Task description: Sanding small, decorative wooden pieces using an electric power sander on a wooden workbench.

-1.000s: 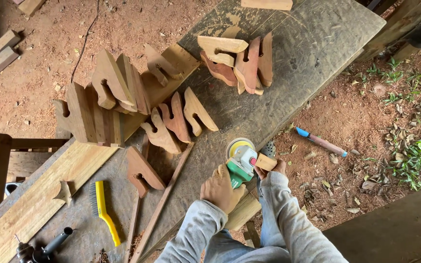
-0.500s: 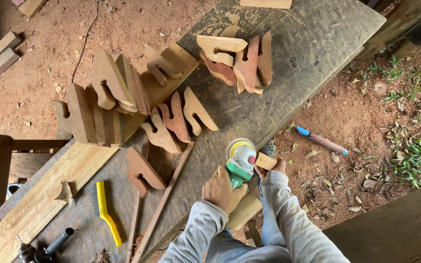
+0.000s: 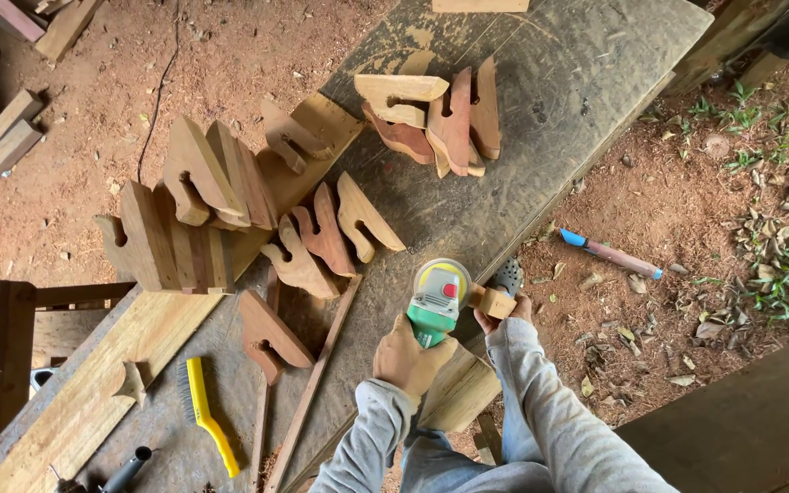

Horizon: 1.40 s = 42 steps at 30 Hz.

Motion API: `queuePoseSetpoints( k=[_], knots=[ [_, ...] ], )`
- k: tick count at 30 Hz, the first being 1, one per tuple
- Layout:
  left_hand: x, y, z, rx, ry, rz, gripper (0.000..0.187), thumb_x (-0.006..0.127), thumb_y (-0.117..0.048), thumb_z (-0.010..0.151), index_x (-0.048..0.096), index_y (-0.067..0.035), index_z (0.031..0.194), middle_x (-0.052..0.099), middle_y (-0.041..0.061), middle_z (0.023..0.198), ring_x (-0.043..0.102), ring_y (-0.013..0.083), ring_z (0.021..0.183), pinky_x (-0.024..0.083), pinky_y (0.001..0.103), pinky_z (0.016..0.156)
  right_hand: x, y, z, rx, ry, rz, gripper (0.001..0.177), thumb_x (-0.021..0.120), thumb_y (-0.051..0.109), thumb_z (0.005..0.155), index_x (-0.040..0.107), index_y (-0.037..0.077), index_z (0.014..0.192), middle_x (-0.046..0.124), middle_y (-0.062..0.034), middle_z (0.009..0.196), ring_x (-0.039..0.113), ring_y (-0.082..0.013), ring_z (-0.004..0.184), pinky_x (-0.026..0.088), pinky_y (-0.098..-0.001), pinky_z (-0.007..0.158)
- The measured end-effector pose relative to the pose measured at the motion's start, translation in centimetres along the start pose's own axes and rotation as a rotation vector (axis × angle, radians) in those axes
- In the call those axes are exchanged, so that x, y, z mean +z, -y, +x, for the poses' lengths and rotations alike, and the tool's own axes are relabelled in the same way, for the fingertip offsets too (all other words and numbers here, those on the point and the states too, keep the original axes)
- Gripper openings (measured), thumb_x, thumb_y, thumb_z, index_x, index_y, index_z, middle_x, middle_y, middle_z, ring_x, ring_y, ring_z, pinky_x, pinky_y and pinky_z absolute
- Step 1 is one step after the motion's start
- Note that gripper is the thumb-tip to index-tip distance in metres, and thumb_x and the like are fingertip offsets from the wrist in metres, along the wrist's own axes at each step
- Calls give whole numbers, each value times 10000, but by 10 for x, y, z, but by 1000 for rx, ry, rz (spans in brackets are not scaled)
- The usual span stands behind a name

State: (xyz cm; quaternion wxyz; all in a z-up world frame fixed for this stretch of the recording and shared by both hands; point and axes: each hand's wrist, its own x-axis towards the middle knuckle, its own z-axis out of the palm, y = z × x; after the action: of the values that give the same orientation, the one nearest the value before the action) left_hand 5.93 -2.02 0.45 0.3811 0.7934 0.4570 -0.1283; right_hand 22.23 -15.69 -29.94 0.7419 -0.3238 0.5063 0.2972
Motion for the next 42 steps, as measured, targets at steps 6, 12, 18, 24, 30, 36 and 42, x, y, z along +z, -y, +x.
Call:
queuePoseSetpoints(
  k=[6, 12, 18, 24, 30, 36, 42],
  knots=[
    [-11, -3, 2, -38, 49, -139, 646, 810, -577, 653, 630, -153, 1105, 738, 182, 1092, 670, 424, 1149, 533, 506, 964, 2, -2, 17, 55, 31, -81, 361, 508, 491, 911, 536, 135, 962, 698, -143, 787, 713, -386, 642, 649, -586, 607],
    [-2, 2, 1, 1, -6, 9, 644, 776, -624, 661, 574, -141, 1035, 742, 189, 997, 705, 423, 1038, 560, 537, 874, -12, 0, 47, 62, 41, -48, 400, 490, 528, 908, 555, 136, 951, 723, -178, 844, 731, -427, 675, 633, -648, 627],
    [10, 4, -4, 398, -126, 232, 649, 747, -407, 840, 485, 65, 1201, 714, 121, 761, 644, 240, 438, 575, 348, 421, -5, 3, -22, -66, 112, -1, 485, 409, 499, 1013, 623, 66, 1052, 695, -148, 890, 680, -321, 729, 604, -471, 592],
    [12, -1, -7, 330, -158, 297, 595, 798, -426, 782, 519, 4, 1085, 692, 137, 815, 692, 295, 506, 574, 397, 439, 12, 4, -83, -276, -44, 11, 382, 591, 331, 954, 604, -6, 1132, 713, -192, 934, 716, -320, 697, 657, -433, 576],
    [7, 5, -3, 346, -175, 269, 656, 746, -431, 834, 522, 59, 1209, 712, 100, 828, 656, 232, 484, 595, 337, 452, 11, 5, -70, -279, 24, 33, 350, 591, 357, 963, 616, 33, 1092, 714, -173, 858, 711, -314, 646, 635, -404, 512],
    [3, 7, -15, 316, -279, 178, 550, 785, -474, 775, 554, -55, 1046, 717, 107, 775, 690, 289, 556, 566, 416, 537, 8, 2, -79, -243, -61, -2, 421, 590, 368, 981, 569, -13, 1159, 699, -230, 955, 731, -342, 747, 670, -442, 598],
    [16, 9, -6, 358, -187, 213, 718, 754, -488, 801, 509, 39, 1221, 733, 140, 742, 688, 315, 493, 556, 429, 450, 7, 4, -57, -219, -42, 19, 397, 595, 390, 946, 633, 27, 1102, 710, -180, 858, 699, -330, 629, 625, -453, 495]
  ],
)
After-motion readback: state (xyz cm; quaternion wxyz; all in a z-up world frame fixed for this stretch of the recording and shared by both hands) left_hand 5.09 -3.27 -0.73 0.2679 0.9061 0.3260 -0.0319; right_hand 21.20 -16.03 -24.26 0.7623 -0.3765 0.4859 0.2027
